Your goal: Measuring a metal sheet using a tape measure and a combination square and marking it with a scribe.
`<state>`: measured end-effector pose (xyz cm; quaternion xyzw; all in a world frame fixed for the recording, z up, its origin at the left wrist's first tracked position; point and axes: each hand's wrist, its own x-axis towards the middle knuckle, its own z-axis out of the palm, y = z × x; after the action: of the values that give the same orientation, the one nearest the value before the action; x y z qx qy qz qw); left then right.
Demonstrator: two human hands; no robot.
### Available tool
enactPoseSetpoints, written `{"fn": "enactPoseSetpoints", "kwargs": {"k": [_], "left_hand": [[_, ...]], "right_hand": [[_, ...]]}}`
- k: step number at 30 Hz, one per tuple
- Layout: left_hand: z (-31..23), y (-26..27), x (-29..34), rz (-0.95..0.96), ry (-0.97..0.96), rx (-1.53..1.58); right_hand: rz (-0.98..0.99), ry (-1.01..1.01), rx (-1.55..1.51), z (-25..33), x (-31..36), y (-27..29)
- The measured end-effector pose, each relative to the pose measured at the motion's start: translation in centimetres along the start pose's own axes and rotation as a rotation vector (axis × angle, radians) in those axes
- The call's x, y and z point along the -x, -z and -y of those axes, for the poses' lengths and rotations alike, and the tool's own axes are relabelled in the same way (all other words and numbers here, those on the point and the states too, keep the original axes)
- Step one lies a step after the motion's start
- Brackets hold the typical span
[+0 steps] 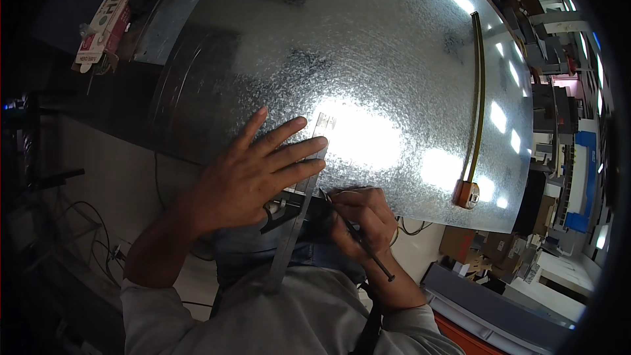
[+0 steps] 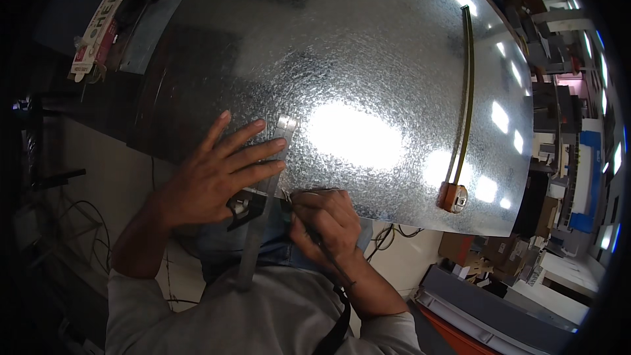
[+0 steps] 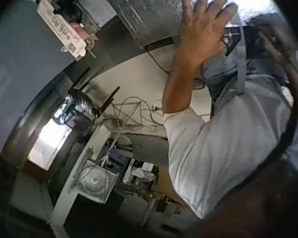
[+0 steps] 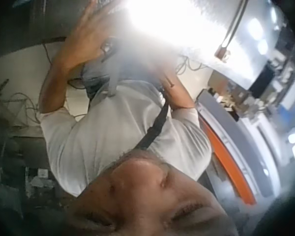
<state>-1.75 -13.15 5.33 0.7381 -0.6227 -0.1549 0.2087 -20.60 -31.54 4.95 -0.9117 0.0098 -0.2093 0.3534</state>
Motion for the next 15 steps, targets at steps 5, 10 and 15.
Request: {"fn": "enactPoseSetpoints", "kwargs": {"k": [5,10,15], "left_hand": [[0.0,0.0,0.2,-0.017,-0.01,-0.006],[-0.1,0.2,0.2,-0.008,-0.031,0.002],[-0.2,0.2,0.4,0.007,-0.028,-0.037]], "right_hand": [[-0.04,-0.154,-0.088,0.8,-0.1,0.1],[-0.115,-0.52,-0.352,0.8,-1.7,0.2],[-0.101,-0.511,-0.403,0.5,-3.3,-0.1]]}}
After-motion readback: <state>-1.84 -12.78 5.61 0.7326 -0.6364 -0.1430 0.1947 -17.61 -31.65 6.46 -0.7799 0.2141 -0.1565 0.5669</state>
